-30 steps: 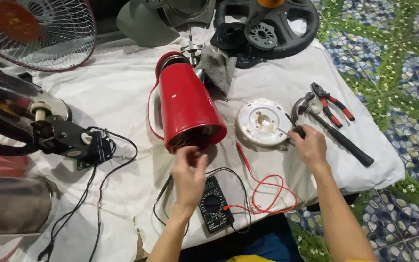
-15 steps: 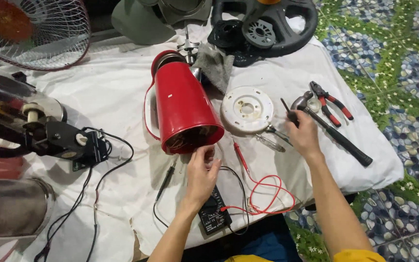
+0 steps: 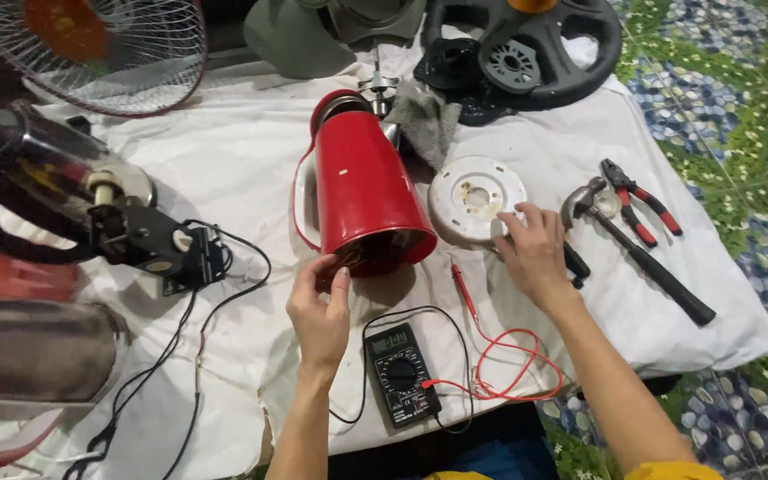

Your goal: The person uses a multimeter to test the electrical continuity of a red electric kettle's internal components. They then use a hammer to tap on the heating element assembly inside the kettle.

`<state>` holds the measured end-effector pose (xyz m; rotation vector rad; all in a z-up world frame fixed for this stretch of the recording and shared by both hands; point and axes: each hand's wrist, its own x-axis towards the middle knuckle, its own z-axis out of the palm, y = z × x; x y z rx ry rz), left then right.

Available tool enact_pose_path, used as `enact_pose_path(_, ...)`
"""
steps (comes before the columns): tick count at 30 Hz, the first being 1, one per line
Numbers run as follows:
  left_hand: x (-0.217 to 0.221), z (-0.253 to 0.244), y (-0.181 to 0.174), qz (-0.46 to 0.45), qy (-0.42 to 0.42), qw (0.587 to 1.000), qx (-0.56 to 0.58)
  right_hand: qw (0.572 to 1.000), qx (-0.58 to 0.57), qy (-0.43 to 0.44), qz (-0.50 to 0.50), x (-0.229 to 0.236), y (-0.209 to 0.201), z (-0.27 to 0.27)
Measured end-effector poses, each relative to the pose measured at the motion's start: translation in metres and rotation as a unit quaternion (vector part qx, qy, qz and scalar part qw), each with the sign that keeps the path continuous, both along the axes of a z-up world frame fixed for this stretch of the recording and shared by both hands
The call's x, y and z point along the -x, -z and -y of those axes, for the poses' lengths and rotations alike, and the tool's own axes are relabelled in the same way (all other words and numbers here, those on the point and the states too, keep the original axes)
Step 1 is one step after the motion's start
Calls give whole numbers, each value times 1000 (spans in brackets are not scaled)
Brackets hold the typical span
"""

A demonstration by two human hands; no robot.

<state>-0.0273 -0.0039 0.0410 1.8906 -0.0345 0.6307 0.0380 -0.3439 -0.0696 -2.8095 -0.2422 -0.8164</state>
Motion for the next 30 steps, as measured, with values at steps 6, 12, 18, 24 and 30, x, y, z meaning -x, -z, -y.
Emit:
enact_pose_path(6,-12,-12,27,-7,-41,997,63,972,-78,97,-199,-38,-34,-25)
enact_pose_path(12,-35,-23,60,10,4,1000,9,978,-96,124,-137,-93,28,14)
enact_pose_path(18,-36,-28,71,32,30,999,9,991,-93,19,97,-40,-4,-31)
enact_pose_path(24,-40,-26,77,15,8,1000,13,973,-205,-83,59,24,-31,-120)
enact_pose_path(30,-47,-23,73,34,-9,999,-16,934,-329,-125,-57,18,-81,-135)
